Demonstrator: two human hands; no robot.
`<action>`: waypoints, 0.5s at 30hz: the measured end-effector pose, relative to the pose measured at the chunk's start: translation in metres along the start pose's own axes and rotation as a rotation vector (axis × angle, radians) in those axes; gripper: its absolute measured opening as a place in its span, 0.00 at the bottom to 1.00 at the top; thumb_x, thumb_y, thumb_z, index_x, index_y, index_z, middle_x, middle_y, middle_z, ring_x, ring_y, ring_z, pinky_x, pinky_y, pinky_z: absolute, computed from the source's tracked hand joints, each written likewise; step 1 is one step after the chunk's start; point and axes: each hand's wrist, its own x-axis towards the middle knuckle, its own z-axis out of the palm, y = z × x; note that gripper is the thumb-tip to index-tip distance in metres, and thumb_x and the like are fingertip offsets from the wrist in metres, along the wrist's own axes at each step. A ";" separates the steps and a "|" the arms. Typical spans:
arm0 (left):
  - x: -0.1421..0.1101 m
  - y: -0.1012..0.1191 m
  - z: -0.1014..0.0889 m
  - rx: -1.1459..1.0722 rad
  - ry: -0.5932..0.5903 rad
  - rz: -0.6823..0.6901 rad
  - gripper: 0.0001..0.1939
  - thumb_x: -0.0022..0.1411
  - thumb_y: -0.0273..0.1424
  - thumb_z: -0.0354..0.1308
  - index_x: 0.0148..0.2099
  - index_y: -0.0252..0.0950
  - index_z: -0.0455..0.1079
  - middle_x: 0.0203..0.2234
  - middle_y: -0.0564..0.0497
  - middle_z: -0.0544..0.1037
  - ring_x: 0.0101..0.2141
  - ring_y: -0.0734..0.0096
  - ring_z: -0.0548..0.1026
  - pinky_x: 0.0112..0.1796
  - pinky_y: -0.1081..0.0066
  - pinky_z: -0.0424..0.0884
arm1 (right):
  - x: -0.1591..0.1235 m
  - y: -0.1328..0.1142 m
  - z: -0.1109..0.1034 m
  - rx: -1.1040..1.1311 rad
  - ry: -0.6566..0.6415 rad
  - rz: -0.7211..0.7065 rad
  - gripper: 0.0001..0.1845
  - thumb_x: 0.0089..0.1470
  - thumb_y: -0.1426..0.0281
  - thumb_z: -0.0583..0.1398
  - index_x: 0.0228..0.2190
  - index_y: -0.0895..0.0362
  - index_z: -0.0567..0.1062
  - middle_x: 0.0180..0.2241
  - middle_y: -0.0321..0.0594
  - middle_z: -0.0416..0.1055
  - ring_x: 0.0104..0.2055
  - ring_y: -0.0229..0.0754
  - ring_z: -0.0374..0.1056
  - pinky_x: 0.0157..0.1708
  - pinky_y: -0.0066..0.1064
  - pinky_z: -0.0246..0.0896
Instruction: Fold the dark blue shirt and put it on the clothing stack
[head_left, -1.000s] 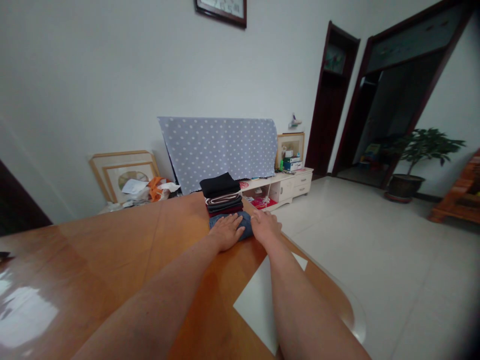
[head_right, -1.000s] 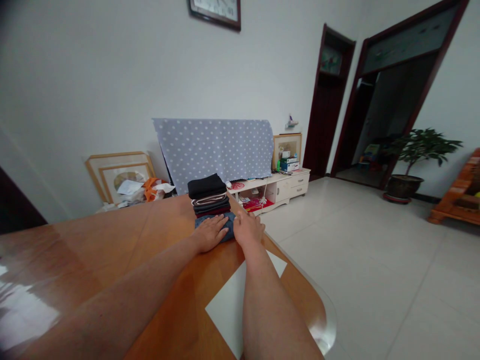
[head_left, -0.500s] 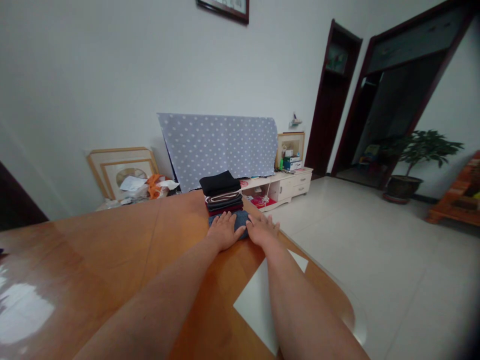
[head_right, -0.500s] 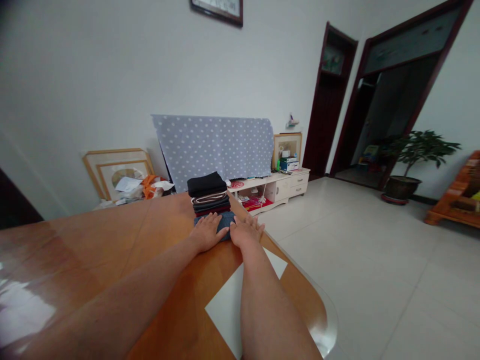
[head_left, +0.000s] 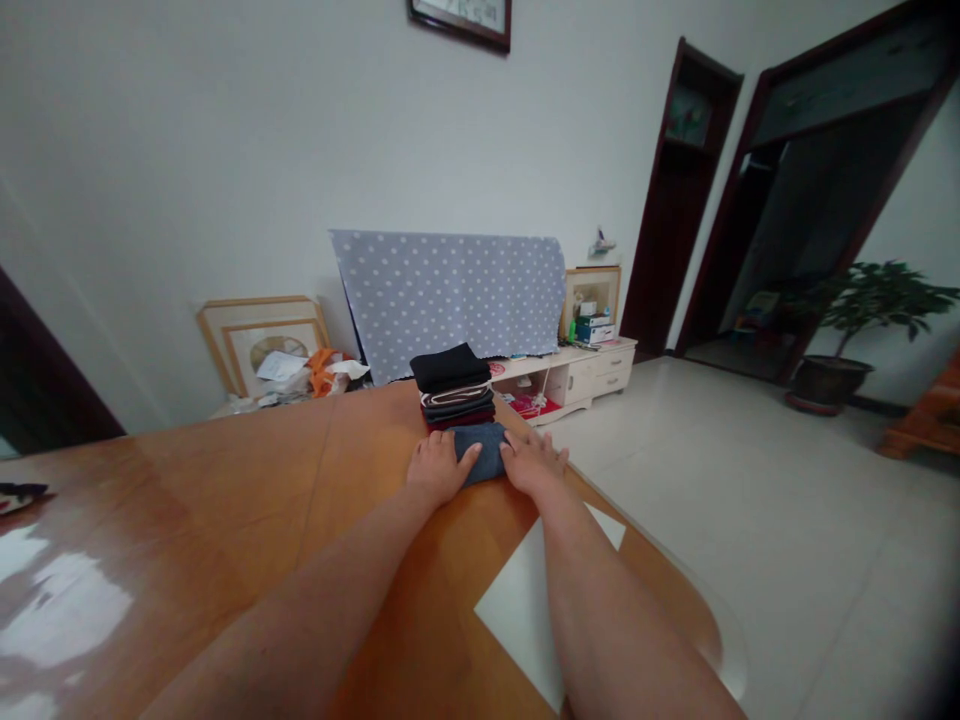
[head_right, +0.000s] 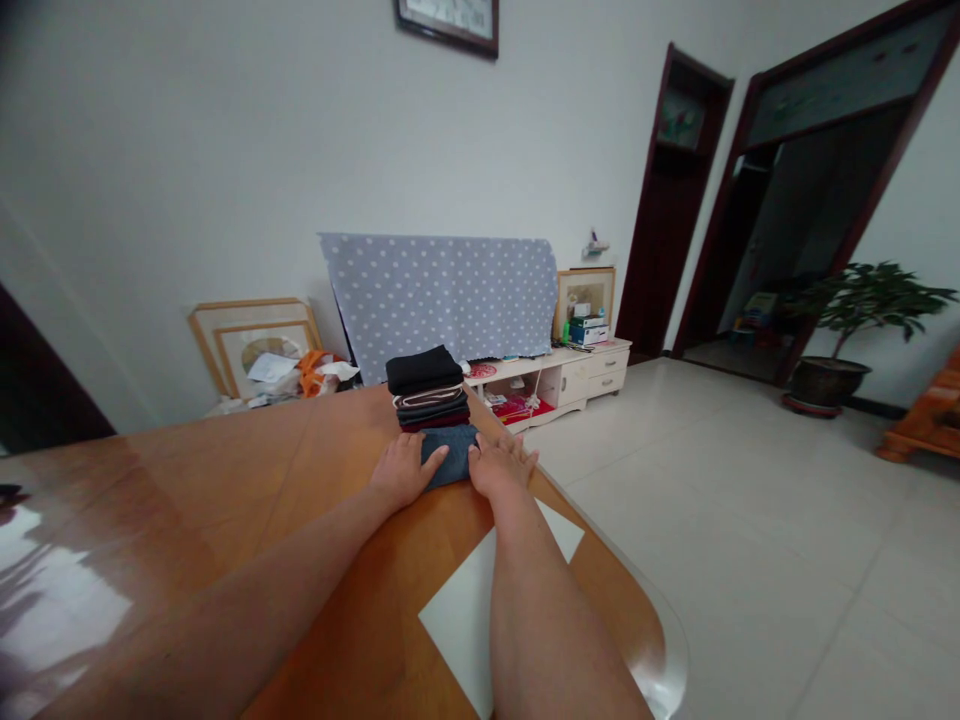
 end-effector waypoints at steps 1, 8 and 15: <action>-0.001 -0.002 -0.001 -0.002 -0.013 -0.004 0.39 0.66 0.59 0.38 0.59 0.32 0.66 0.52 0.35 0.72 0.53 0.48 0.70 0.55 0.54 0.61 | -0.001 0.000 -0.001 0.004 0.005 -0.005 0.32 0.64 0.47 0.41 0.65 0.36 0.56 0.71 0.37 0.40 0.72 0.63 0.29 0.61 0.70 0.21; -0.010 -0.035 -0.034 0.034 -0.006 -0.124 0.33 0.70 0.53 0.34 0.56 0.35 0.68 0.51 0.38 0.74 0.51 0.53 0.72 0.51 0.58 0.63 | -0.009 -0.001 -0.012 0.110 0.215 0.028 0.29 0.66 0.55 0.42 0.63 0.44 0.63 0.66 0.44 0.57 0.68 0.60 0.46 0.61 0.69 0.33; -0.073 -0.091 -0.085 0.041 -0.076 -0.154 0.29 0.69 0.50 0.42 0.55 0.34 0.69 0.50 0.39 0.75 0.51 0.56 0.73 0.52 0.62 0.65 | -0.011 0.001 -0.020 0.159 0.361 0.004 0.24 0.63 0.61 0.49 0.54 0.53 0.73 0.52 0.51 0.72 0.53 0.54 0.67 0.52 0.45 0.58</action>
